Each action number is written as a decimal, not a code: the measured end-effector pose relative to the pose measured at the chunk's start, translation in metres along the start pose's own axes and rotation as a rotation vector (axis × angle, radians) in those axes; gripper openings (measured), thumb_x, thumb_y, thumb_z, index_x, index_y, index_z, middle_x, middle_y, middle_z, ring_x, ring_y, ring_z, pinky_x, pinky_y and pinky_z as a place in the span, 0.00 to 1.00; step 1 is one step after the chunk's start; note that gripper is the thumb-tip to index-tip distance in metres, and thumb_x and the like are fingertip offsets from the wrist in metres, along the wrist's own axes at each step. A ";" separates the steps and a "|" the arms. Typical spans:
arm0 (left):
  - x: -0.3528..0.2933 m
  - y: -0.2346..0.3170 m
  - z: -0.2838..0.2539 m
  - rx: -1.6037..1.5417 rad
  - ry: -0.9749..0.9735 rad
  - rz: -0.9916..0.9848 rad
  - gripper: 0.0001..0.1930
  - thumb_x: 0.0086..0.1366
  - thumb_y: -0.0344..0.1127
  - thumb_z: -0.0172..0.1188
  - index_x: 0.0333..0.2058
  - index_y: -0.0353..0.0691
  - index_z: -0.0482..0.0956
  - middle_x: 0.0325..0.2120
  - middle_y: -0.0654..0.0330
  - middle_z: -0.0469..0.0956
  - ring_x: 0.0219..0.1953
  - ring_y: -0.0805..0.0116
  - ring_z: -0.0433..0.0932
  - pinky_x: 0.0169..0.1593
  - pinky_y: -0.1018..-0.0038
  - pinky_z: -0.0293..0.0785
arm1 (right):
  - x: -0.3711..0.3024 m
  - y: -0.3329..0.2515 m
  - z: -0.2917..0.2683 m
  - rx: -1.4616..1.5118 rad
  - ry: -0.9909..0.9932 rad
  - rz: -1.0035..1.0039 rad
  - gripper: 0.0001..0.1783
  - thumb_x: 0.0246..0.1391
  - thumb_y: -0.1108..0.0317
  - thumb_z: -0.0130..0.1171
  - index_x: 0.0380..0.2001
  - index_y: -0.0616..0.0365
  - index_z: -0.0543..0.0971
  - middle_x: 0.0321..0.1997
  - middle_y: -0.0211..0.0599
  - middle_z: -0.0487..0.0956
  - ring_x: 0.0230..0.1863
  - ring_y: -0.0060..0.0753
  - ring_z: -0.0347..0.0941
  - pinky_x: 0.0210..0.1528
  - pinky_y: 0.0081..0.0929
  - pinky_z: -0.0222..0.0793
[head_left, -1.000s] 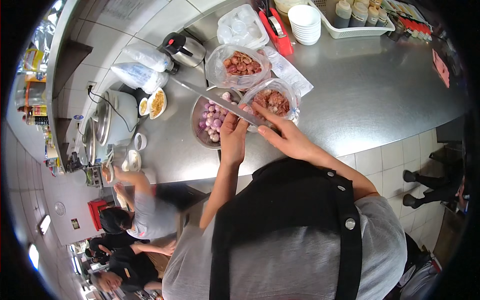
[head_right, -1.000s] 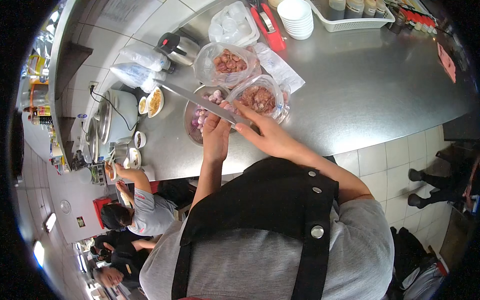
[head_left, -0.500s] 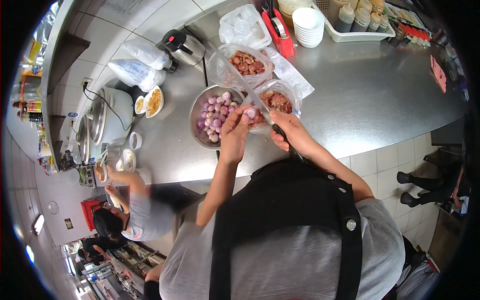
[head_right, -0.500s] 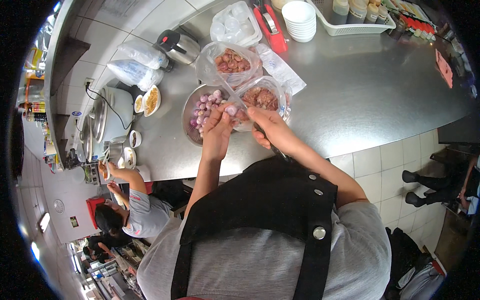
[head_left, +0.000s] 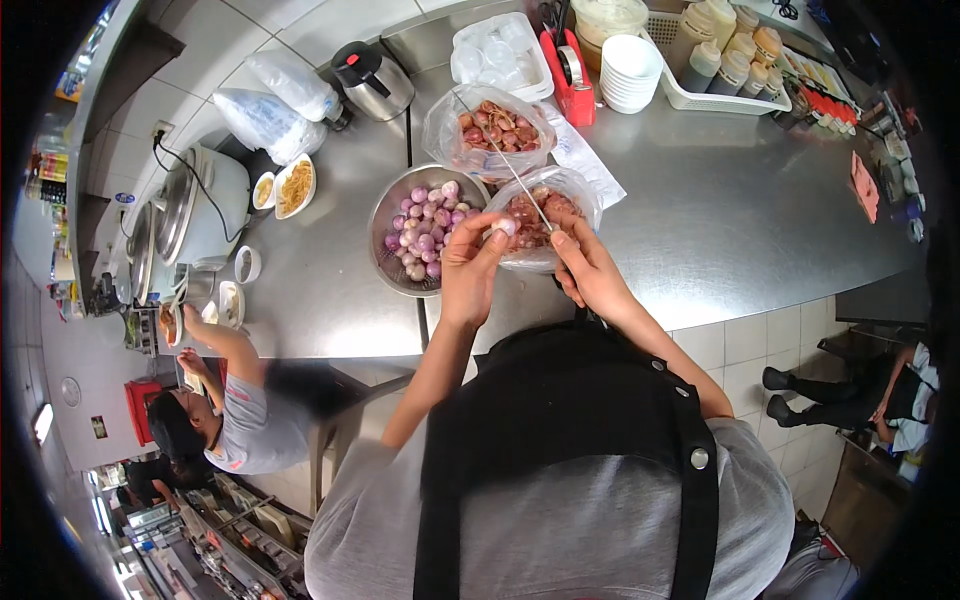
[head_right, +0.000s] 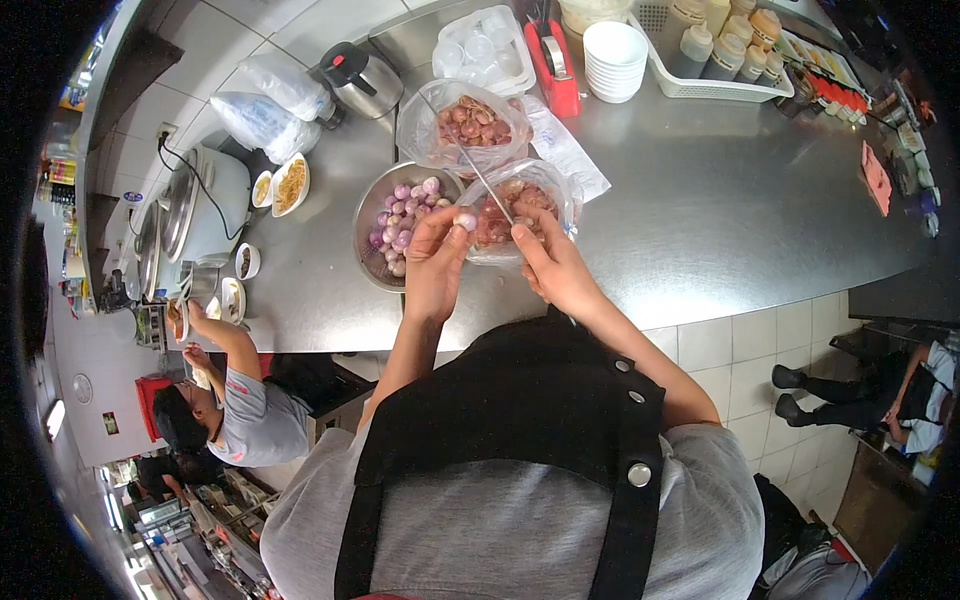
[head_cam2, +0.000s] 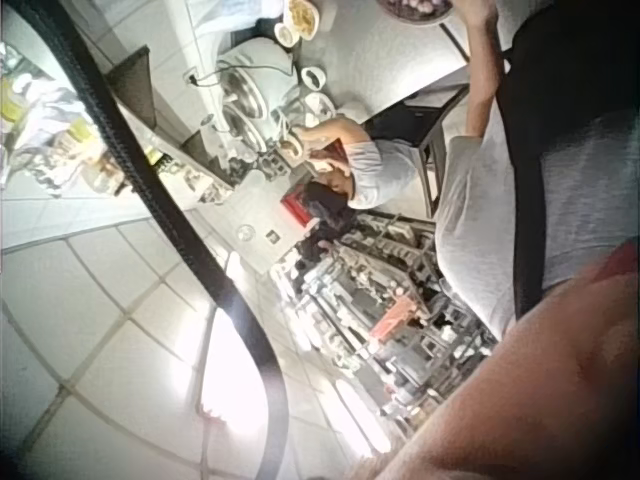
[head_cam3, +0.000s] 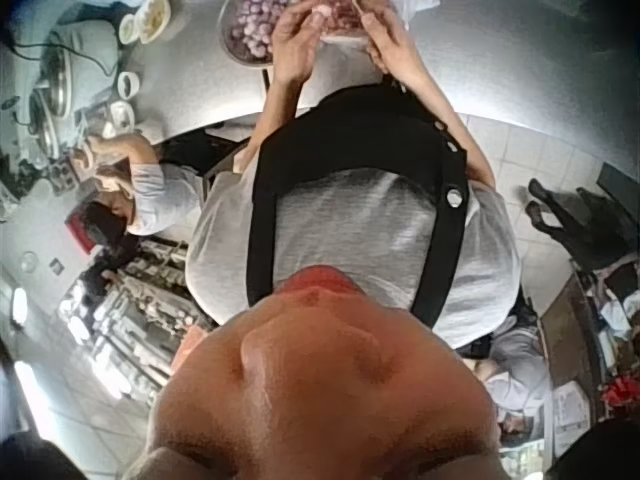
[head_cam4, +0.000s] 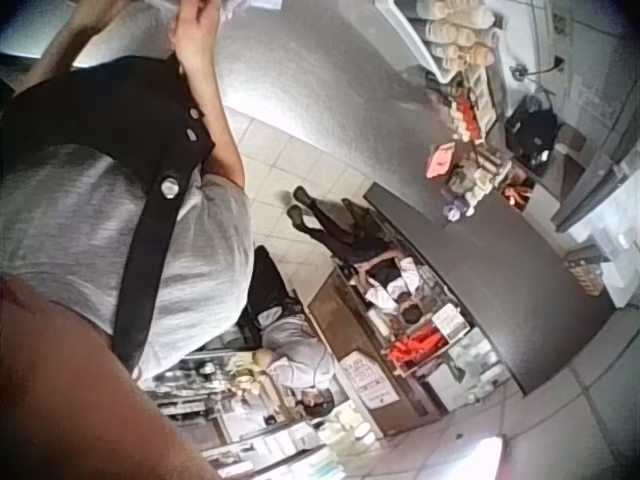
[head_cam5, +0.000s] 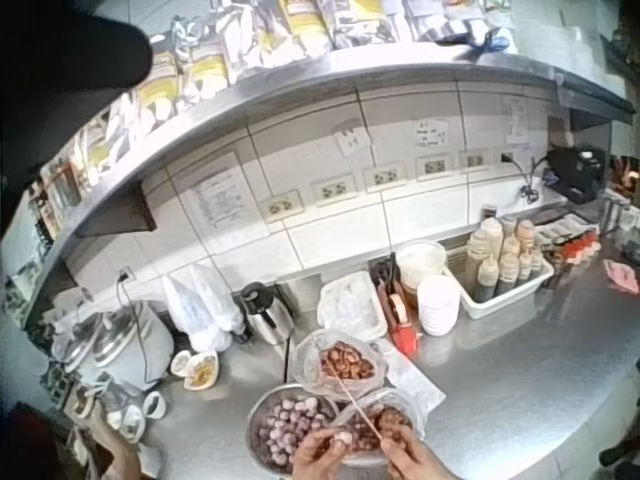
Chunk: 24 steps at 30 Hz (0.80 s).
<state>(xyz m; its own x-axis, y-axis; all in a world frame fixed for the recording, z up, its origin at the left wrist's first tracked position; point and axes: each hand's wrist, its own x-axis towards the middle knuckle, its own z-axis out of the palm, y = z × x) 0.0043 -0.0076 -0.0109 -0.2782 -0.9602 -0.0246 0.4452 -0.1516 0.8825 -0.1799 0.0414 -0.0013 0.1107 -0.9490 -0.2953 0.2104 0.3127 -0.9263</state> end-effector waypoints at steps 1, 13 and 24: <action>-0.001 0.002 0.005 -0.004 0.000 0.001 0.20 0.67 0.24 0.58 0.57 0.37 0.70 0.50 0.56 0.76 0.55 0.64 0.75 0.60 0.67 0.72 | -0.002 -0.001 0.001 -0.011 0.024 -0.012 0.32 0.69 0.52 0.48 0.70 0.52 0.58 0.16 0.21 0.63 0.14 0.13 0.57 0.15 0.17 0.52; -0.007 0.008 0.014 0.174 0.070 0.083 0.21 0.61 0.18 0.61 0.53 0.36 0.74 0.47 0.60 0.78 0.45 0.73 0.78 0.50 0.75 0.75 | -0.027 -0.019 0.021 -0.393 -0.028 -0.325 0.32 0.66 0.59 0.54 0.69 0.57 0.60 0.64 0.52 0.72 0.45 0.36 0.76 0.49 0.29 0.70; -0.006 0.007 0.008 0.260 -0.016 0.079 0.14 0.62 0.18 0.60 0.46 0.34 0.76 0.41 0.59 0.81 0.43 0.72 0.79 0.48 0.76 0.76 | -0.021 -0.011 0.021 -0.330 -0.041 -0.270 0.30 0.69 0.56 0.49 0.69 0.54 0.63 0.45 0.44 0.82 0.34 0.30 0.77 0.42 0.25 0.73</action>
<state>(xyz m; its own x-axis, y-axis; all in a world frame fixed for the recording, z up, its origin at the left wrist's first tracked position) 0.0023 -0.0008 -0.0008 -0.2656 -0.9625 0.0547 0.2332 -0.0091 0.9724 -0.1645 0.0586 0.0199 0.1337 -0.9906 -0.0289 -0.0840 0.0177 -0.9963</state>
